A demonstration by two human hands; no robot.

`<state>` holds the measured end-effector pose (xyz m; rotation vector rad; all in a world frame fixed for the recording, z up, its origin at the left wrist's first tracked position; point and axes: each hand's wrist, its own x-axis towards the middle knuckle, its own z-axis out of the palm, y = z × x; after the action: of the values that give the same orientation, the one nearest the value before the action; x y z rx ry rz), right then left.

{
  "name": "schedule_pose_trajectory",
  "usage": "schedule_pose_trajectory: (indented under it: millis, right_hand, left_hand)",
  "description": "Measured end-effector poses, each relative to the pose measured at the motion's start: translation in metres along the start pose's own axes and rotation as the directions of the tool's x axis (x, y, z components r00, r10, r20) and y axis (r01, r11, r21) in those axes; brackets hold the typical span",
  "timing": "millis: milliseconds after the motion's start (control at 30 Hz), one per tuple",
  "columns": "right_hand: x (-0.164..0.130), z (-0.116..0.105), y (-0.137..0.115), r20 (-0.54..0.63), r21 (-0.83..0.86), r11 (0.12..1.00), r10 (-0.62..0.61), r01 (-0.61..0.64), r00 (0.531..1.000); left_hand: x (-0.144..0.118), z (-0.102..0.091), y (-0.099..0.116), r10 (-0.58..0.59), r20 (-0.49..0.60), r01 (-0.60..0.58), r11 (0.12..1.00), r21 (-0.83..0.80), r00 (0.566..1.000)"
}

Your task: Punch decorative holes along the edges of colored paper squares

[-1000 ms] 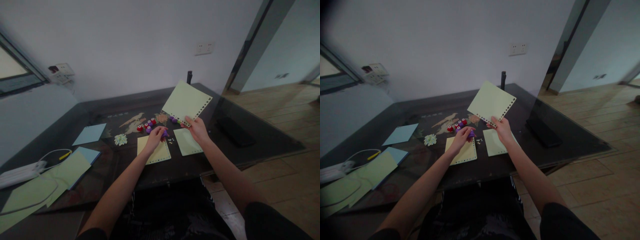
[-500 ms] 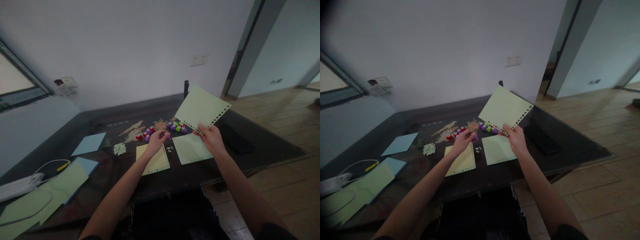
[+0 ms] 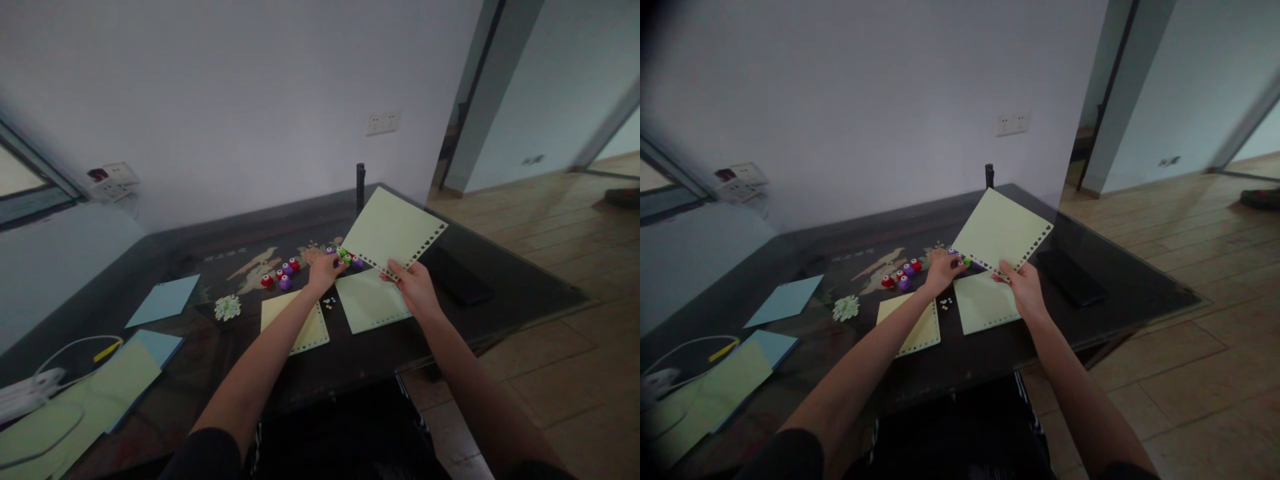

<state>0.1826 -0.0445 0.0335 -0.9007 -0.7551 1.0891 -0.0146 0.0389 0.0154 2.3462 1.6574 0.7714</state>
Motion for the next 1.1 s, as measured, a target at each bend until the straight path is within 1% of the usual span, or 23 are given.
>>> schedule_pose_trajectory:
  millis: [100,200,333,533,700,867,933,1000,1033,1100]
  right_hand:
    - [0.000,0.000,0.000,0.002,0.021,1.000,0.005,-0.005,1.000]
    - [-0.001,0.000,0.000,-0.003,0.007,1.000,-0.003,0.003,1.000]
    - [0.000,0.000,0.002,0.002,-0.030,0.999,-0.030,0.030,1.000]
    - [0.000,-0.001,0.003,0.018,-0.011,1.000,-0.020,0.020,1.000]
    - [-0.001,-0.001,0.002,0.010,-0.016,1.000,-0.011,0.011,1.000]
    - [-0.001,-0.002,0.002,0.022,-0.055,0.998,-0.020,0.021,1.000]
    - [-0.002,-0.003,0.002,0.041,-0.083,0.996,-0.013,0.016,0.999]
    - [-0.004,-0.002,0.001,0.084,-0.118,0.993,0.022,-0.011,0.996]
    - [-0.005,-0.002,0.001,0.113,-0.137,0.990,0.046,-0.030,0.993]
    - [-0.007,0.000,0.000,0.179,-0.178,0.982,0.095,-0.063,0.979]
  left_hand:
    - [0.001,0.003,0.001,-0.009,-0.002,0.009,1.000,0.008,1.000]
    - [0.002,0.005,0.001,-0.015,0.017,0.016,1.000,-0.012,1.000]
    - [0.005,0.009,0.000,0.015,0.014,-0.015,1.000,-0.027,1.000]
    - [0.009,0.013,-0.001,0.022,0.009,-0.022,1.000,0.014,1.000]
    - [0.008,0.010,-0.001,0.054,-0.024,-0.053,0.997,0.063,0.998]
    - [0.004,0.003,0.002,0.055,-0.070,-0.052,0.998,0.034,0.996]
    - [0.001,-0.003,0.004,0.056,-0.124,-0.061,0.997,-0.040,0.991]
    - [-0.005,-0.012,0.006,0.017,-0.173,-0.054,0.976,-0.210,0.985]
    - [-0.010,-0.018,0.007,-0.019,-0.179,-0.040,0.946,-0.321,0.984]
    - [-0.020,-0.029,0.009,-0.089,-0.133,0.006,0.850,-0.527,0.987]
